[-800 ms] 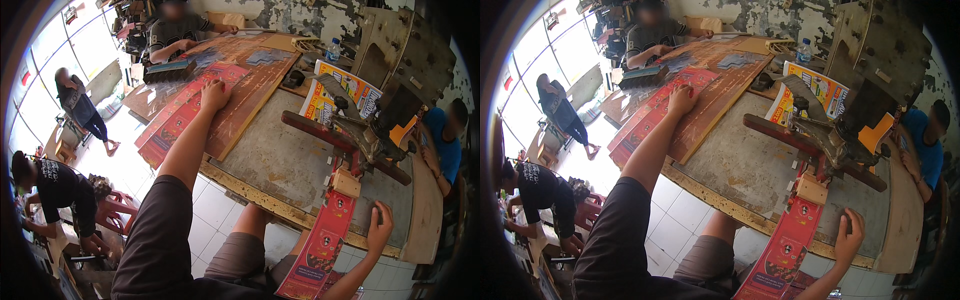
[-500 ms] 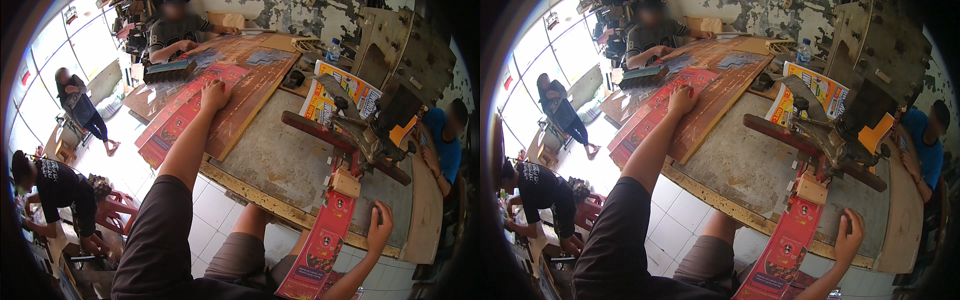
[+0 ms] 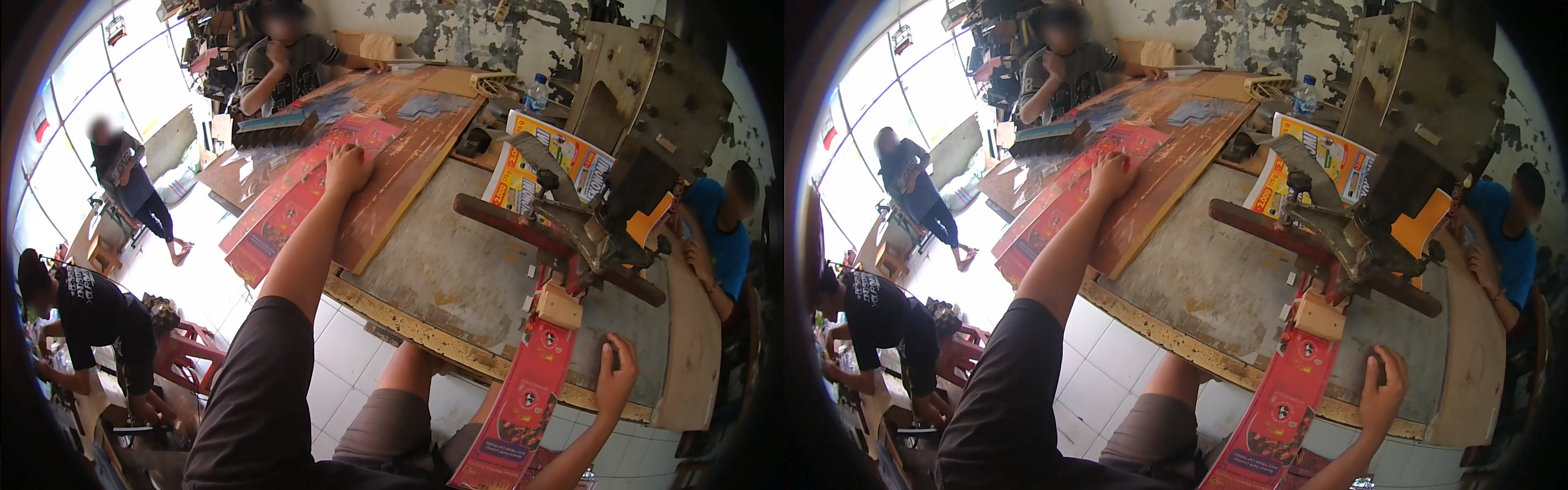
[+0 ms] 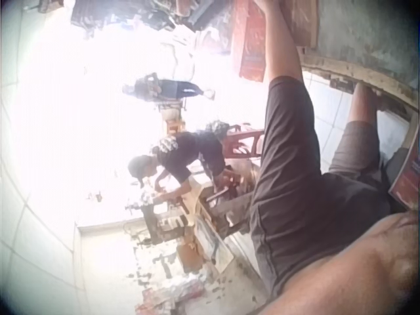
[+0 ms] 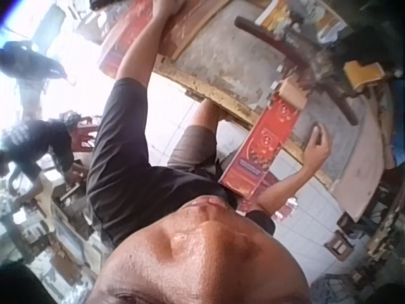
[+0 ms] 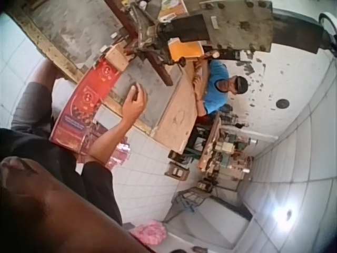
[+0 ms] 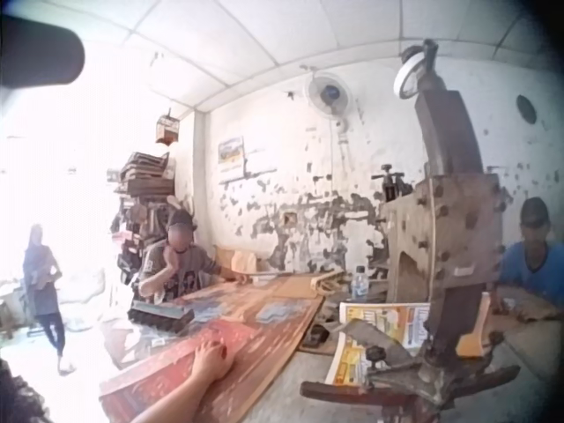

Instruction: The person positions a long red printed plastic strip on a workbench and uses a small wooden block to apply pressure while sliding it along the material.

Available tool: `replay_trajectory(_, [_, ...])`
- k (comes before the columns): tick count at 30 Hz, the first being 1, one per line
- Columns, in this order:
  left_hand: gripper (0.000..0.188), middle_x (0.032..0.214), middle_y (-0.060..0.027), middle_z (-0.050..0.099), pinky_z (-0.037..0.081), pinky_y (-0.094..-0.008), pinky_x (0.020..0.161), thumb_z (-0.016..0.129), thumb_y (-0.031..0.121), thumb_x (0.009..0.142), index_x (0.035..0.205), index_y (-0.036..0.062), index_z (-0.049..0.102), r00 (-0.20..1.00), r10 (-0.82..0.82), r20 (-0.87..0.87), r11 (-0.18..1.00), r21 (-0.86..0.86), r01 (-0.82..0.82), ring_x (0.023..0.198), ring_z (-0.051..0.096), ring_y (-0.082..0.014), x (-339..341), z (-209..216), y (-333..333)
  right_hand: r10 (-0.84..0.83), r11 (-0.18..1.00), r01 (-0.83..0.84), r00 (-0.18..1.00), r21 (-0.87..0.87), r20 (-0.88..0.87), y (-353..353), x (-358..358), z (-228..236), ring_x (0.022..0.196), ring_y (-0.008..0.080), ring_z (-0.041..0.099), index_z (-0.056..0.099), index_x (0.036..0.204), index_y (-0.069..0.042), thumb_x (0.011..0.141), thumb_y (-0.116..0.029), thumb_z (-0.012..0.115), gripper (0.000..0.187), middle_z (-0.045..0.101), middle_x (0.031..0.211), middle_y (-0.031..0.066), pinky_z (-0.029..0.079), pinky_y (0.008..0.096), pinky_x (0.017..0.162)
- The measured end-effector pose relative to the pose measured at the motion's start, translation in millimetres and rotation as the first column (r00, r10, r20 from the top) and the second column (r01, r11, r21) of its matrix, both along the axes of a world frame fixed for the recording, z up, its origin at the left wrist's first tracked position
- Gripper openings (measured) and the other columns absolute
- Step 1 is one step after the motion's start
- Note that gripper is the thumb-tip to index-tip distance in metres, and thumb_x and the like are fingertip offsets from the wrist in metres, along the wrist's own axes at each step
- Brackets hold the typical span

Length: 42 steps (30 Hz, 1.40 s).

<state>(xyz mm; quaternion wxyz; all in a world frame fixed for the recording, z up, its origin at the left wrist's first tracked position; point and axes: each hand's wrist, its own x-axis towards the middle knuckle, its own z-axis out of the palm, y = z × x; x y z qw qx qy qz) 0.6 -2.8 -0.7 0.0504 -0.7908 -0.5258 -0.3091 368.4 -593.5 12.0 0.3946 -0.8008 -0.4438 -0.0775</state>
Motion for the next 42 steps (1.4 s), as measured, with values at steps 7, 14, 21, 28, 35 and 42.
replay_trajectory(7, [0.053, 0.137, -0.0154, 0.065, 0.038, -0.0489, 0.117, 0.064, 0.044, 0.094, 0.133, 0.0074, 0.068, 1.000, 0.011, -0.029, 1.000, -0.028, -0.011, 0.138, 0.053, -0.0338, 4.6, 2.2, -4.6, -0.016, 1.000, 0.016, 1.000, -0.002, -0.024, -0.2, -6.7, 7.8, 0.114, 0.0331, 0.068, 0.073, 0.116, 0.002, 0.100, -0.009, 0.067, 0.021, 0.073, 0.119, 0.0169, 0.051, 0.0418, 0.103])
replay_trajectory(14, [0.042, 0.130, -0.0160, 0.063, 0.041, -0.0495, 0.113, 0.061, 0.039, 0.097, 0.116, 0.0043, 0.074, 0.991, -0.014, -0.136, 1.000, 0.002, 0.014, 0.130, 0.055, -0.0352, 19.4, 8.6, -13.2, -0.005, 1.000, 0.005, 1.000, 0.005, 0.002, -4.6, -4.8, 10.6, 0.111, 0.0347, 0.068, 0.073, 0.113, 0.002, 0.098, -0.010, 0.070, 0.019, 0.073, 0.116, 0.0168, 0.051, 0.0432, 0.101])
replay_trajectory(21, [0.034, 0.134, -0.0171, 0.063, 0.050, -0.0515, 0.107, 0.057, 0.032, 0.099, 0.114, 0.0099, 0.078, 0.971, -0.009, -0.240, 0.999, 0.029, 0.016, 0.128, 0.059, -0.0374, 23.1, 8.1, -12.3, 0.008, 1.000, -0.009, 1.000, 0.029, 0.029, -10.9, -2.5, 8.9, 0.110, 0.0360, 0.066, 0.074, 0.110, 0.001, 0.097, -0.012, 0.071, 0.019, 0.073, 0.115, 0.0160, 0.051, 0.0444, 0.100])
replay_trajectory(28, [0.040, 0.145, -0.0173, 0.059, 0.046, -0.0550, 0.114, 0.050, 0.035, 0.104, 0.128, 0.0133, 0.073, 0.963, -0.057, -0.263, 0.986, -0.164, 0.013, 0.137, 0.055, -0.0372, -1.9, -4.0, -1.4, 0.046, 0.997, -0.050, 0.997, 0.060, 0.067, -6.9, -0.9, 0.8, 0.111, 0.0362, 0.066, 0.074, 0.109, -0.001, 0.096, -0.016, 0.073, 0.020, 0.074, 0.112, 0.0149, 0.050, 0.0469, 0.101])
replay_trajectory(35, [0.056, 0.159, -0.0165, 0.050, 0.033, -0.0607, 0.122, 0.051, 0.037, 0.104, 0.151, 0.0061, 0.052, 0.984, -0.028, -0.176, 0.998, 0.051, 0.037, 0.148, 0.043, -0.0393, -13.9, -17.6, -54.1, 0.074, 0.995, -0.079, 0.995, 0.066, 0.070, -8.5, -2.8, 2.5, 0.111, 0.0365, 0.065, 0.075, 0.108, 0.000, 0.095, -0.016, 0.073, 0.021, 0.074, 0.113, 0.0152, 0.050, 0.0467, 0.102])
replay_trajectory(42, [0.048, 0.143, -0.0211, 0.062, 0.041, -0.0526, 0.117, 0.069, 0.028, 0.097, 0.139, 0.0045, 0.063, 0.815, -0.578, 0.046, 0.816, 0.021, 0.578, 0.136, 0.055, -0.0418, -30.9, 13.7, -235.2, 0.111, 0.992, -0.115, 0.990, 0.046, 0.087, -8.1, -1.8, 0.1, 0.114, 0.0371, 0.064, 0.075, 0.108, -0.001, 0.095, -0.017, 0.073, 0.020, 0.073, 0.114, 0.0144, 0.051, 0.0472, 0.102])
